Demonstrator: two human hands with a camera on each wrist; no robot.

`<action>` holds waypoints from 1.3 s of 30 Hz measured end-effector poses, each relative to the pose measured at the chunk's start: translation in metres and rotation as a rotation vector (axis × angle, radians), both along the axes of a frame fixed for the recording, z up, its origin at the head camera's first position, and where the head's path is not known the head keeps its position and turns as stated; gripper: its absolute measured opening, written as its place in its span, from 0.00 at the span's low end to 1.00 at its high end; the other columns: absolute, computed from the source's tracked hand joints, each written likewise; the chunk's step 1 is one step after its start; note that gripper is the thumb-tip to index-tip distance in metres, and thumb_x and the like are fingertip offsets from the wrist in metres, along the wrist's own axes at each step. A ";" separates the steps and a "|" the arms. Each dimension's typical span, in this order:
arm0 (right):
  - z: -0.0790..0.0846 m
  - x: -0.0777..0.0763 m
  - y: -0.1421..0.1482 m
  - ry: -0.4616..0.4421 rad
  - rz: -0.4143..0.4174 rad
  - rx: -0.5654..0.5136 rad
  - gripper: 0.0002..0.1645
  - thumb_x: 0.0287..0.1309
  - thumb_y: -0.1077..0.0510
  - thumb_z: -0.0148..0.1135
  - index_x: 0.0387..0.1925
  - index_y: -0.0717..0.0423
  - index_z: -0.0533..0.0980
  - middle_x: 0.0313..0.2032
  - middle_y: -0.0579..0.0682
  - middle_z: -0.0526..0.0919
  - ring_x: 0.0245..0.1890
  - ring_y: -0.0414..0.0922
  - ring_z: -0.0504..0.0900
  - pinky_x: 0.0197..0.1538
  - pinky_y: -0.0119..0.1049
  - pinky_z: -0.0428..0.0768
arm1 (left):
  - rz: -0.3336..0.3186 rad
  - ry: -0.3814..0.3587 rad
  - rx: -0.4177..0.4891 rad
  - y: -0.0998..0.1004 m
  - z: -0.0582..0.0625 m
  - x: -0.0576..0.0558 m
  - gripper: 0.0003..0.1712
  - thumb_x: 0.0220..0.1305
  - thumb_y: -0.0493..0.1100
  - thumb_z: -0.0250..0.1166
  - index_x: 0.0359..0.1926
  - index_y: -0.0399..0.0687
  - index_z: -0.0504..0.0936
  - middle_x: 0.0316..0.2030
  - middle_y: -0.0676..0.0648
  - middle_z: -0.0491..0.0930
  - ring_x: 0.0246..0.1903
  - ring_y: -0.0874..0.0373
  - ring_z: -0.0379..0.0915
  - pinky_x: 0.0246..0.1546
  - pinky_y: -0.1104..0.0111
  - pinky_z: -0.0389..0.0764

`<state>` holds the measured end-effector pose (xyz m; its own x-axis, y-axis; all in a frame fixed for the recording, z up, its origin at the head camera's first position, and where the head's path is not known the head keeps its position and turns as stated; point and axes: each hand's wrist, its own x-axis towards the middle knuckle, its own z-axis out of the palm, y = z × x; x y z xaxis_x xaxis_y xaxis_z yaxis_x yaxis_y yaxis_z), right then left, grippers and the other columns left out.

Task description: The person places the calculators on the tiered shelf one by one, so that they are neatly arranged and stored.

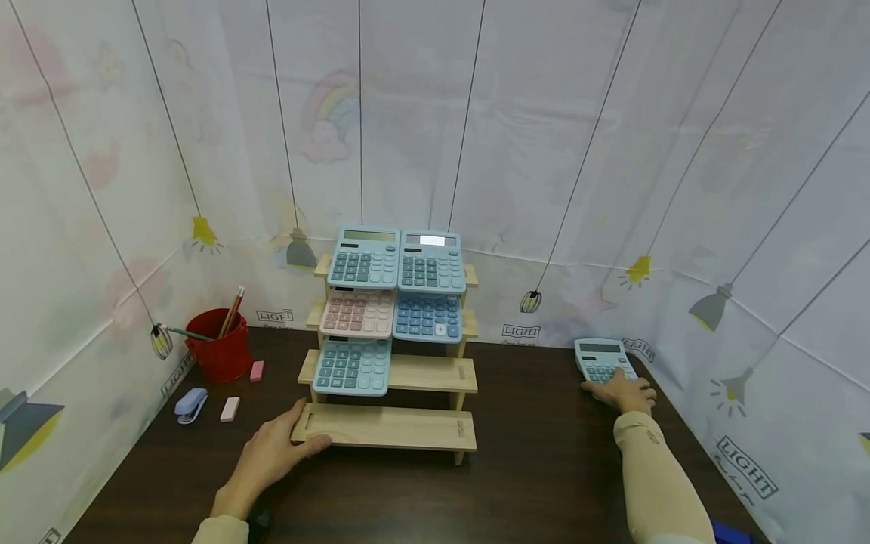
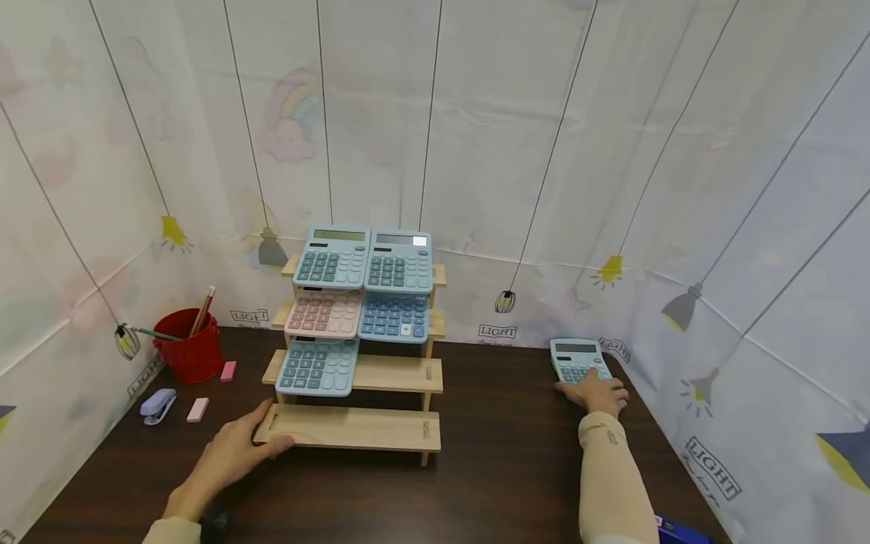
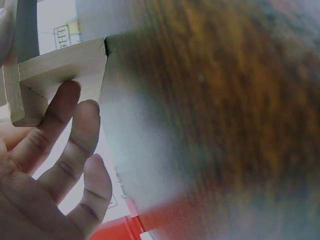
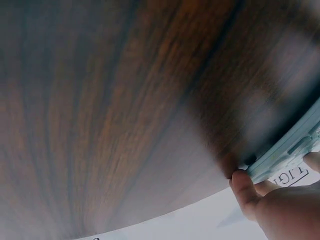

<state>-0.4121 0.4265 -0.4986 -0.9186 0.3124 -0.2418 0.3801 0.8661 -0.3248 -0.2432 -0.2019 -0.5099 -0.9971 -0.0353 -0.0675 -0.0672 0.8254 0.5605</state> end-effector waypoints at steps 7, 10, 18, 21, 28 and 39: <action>0.007 0.006 -0.006 -0.019 0.011 -0.007 0.68 0.59 0.28 0.55 0.76 0.70 0.36 0.64 0.94 0.32 0.66 0.89 0.38 0.68 0.78 0.47 | 0.003 -0.003 0.006 0.000 0.000 0.001 0.67 0.51 0.82 0.61 0.76 0.39 0.59 0.70 0.30 0.68 0.66 0.30 0.68 0.55 0.34 0.73; 0.013 0.010 -0.012 -0.011 0.036 0.003 0.68 0.59 0.28 0.55 0.76 0.71 0.38 0.64 0.94 0.35 0.65 0.89 0.39 0.67 0.77 0.46 | 0.003 0.006 0.010 -0.001 -0.001 0.002 0.66 0.51 0.82 0.61 0.76 0.39 0.59 0.70 0.30 0.67 0.66 0.30 0.67 0.55 0.34 0.73; 0.014 0.019 -0.035 0.036 0.061 0.067 0.69 0.56 0.24 0.57 0.76 0.71 0.45 0.62 0.93 0.47 0.61 0.85 0.53 0.65 0.75 0.54 | 0.007 0.017 0.001 -0.006 -0.003 0.003 0.66 0.51 0.82 0.61 0.77 0.41 0.58 0.71 0.32 0.67 0.65 0.30 0.69 0.54 0.34 0.73; 0.010 0.022 -0.042 0.044 0.063 0.090 0.69 0.55 0.23 0.57 0.76 0.71 0.47 0.61 0.92 0.50 0.59 0.84 0.56 0.64 0.74 0.56 | 0.007 0.005 0.003 -0.007 -0.002 0.002 0.67 0.51 0.82 0.60 0.77 0.41 0.58 0.71 0.31 0.66 0.66 0.29 0.68 0.54 0.33 0.73; 0.001 0.034 -0.057 0.058 0.099 0.115 0.67 0.55 0.23 0.57 0.76 0.69 0.49 0.60 0.92 0.52 0.58 0.85 0.57 0.63 0.74 0.58 | -0.005 0.001 -0.007 -0.008 -0.001 0.003 0.67 0.51 0.83 0.60 0.77 0.40 0.58 0.71 0.30 0.65 0.65 0.28 0.68 0.52 0.33 0.73; 0.005 0.064 -0.073 0.087 0.160 0.200 0.66 0.54 0.21 0.57 0.74 0.68 0.56 0.57 0.90 0.60 0.54 0.82 0.65 0.55 0.69 0.69 | -0.025 0.011 -0.007 -0.003 -0.001 0.001 0.67 0.51 0.83 0.60 0.77 0.40 0.58 0.71 0.31 0.66 0.65 0.29 0.68 0.54 0.33 0.73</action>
